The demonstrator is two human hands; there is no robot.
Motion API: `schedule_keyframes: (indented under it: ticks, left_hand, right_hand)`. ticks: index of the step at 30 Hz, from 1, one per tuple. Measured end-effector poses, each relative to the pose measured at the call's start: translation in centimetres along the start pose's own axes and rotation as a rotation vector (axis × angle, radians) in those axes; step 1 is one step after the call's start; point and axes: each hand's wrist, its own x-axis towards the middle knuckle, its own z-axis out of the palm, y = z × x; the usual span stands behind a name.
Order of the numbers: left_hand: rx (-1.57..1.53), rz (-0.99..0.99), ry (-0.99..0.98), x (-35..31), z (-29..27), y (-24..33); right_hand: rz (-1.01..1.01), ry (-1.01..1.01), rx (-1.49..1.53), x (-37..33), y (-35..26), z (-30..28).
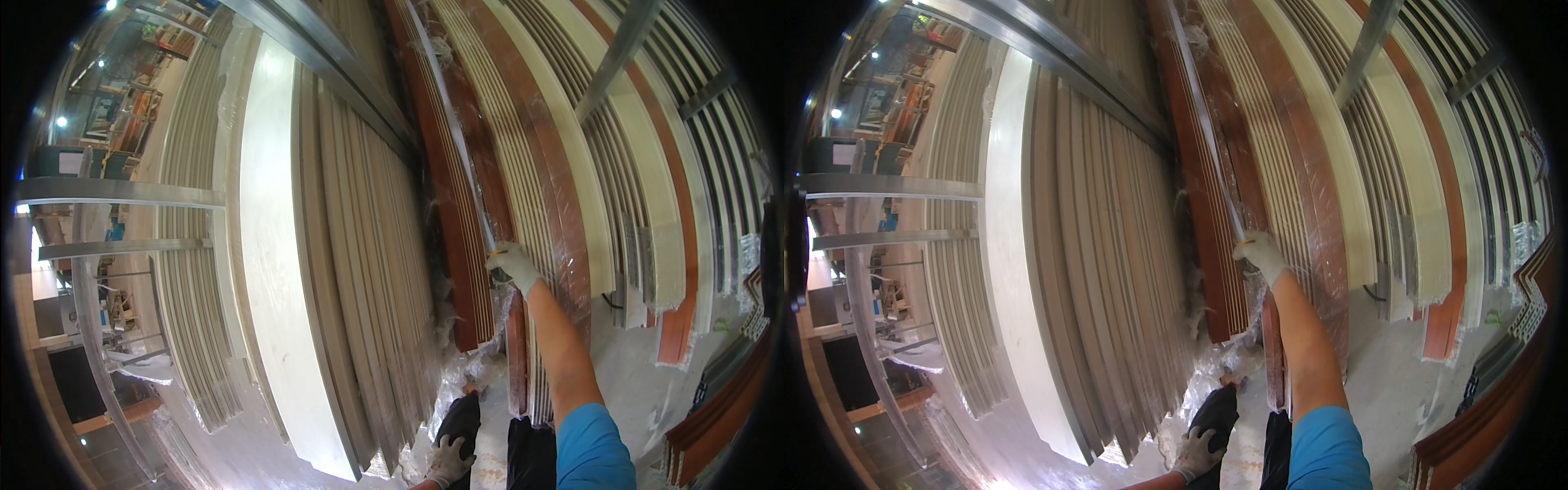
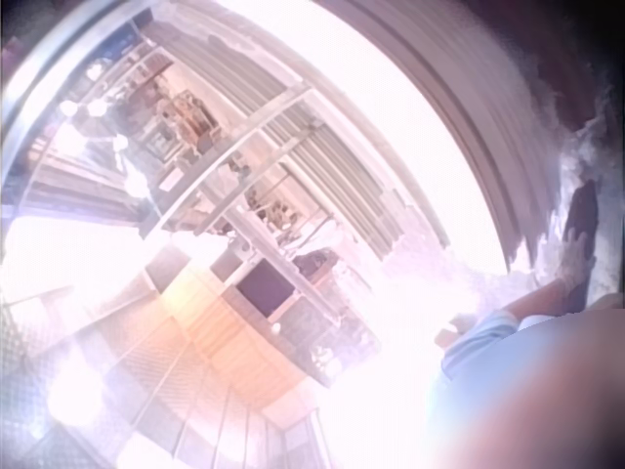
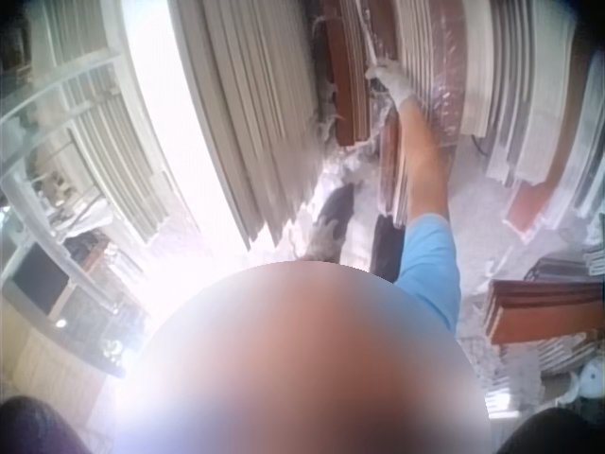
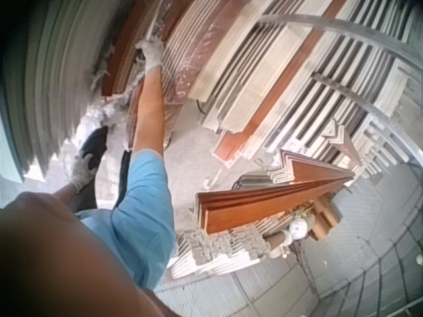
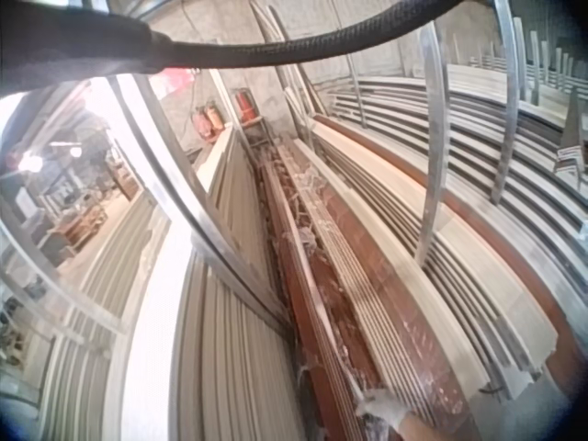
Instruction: The person uses a tape measure to measure the length of several long wooden planks stored on metal racks. They extend the tape, align it along the planks, and retract it repeatedly while moving between different stacks.
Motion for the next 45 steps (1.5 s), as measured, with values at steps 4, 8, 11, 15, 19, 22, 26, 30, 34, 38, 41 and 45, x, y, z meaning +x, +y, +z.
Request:
schedule_keyframes:
  ticks: [4,8,11,15,19,22,26,30,34,38,41,45]
  left_hand:
    - [-0.029,-0.019,-0.049,0.2,0.3,-0.4]
    - [-0.028,-0.011,-0.035,0.1,0.5,-0.3]
    - [0.034,0.006,-0.027,-0.2,0.3,-0.2]
    - [-0.123,0.208,0.276,1.6,-0.9,2.4]
    - [-0.732,0.249,0.302,6.3,-2.7,9.9]
    - [-1.025,0.262,0.291,10.3,-4.1,16.1]
    - [-1.423,-0.049,0.186,12.1,-5.3,21.1]
    - [-1.390,0.044,0.469,11.7,-8.0,22.7]
    - [-1.542,0.089,0.314,9.0,-10.3,24.1]
    - [-1.629,-0.034,0.177,6.9,-13.3,26.4]
    - [-1.699,-0.019,0.166,6.2,-14.9,27.2]
    - [-1.636,0.036,0.190,6.1,-15.6,26.8]
  right_hand:
    - [-0.030,0.114,-0.166,-1.2,-0.2,0.1]
    - [0.048,0.173,-0.179,-4.3,1.8,0.2]
    - [0.050,0.229,-0.255,-8.6,5.2,0.4]
    - [-0.012,0.341,-0.490,-17.2,9.3,-0.1]
    - [0.151,0.330,-0.622,-28.0,10.5,-1.6]
    - [0.179,0.215,-0.589,-36.3,10.6,-2.7]
    - [0.353,0.128,-0.770,-45.4,11.1,-4.8]
    - [0.341,0.158,-0.630,-53.7,12.0,-8.5]
    - [0.483,0.153,-0.587,-63.2,14.0,-12.4]
    - [0.644,0.170,-0.608,-71.7,17.3,-15.9]
    - [0.720,0.161,-0.728,-79.4,20.8,-18.6]
    - [0.813,0.132,-0.721,-86.3,23.8,-21.3]
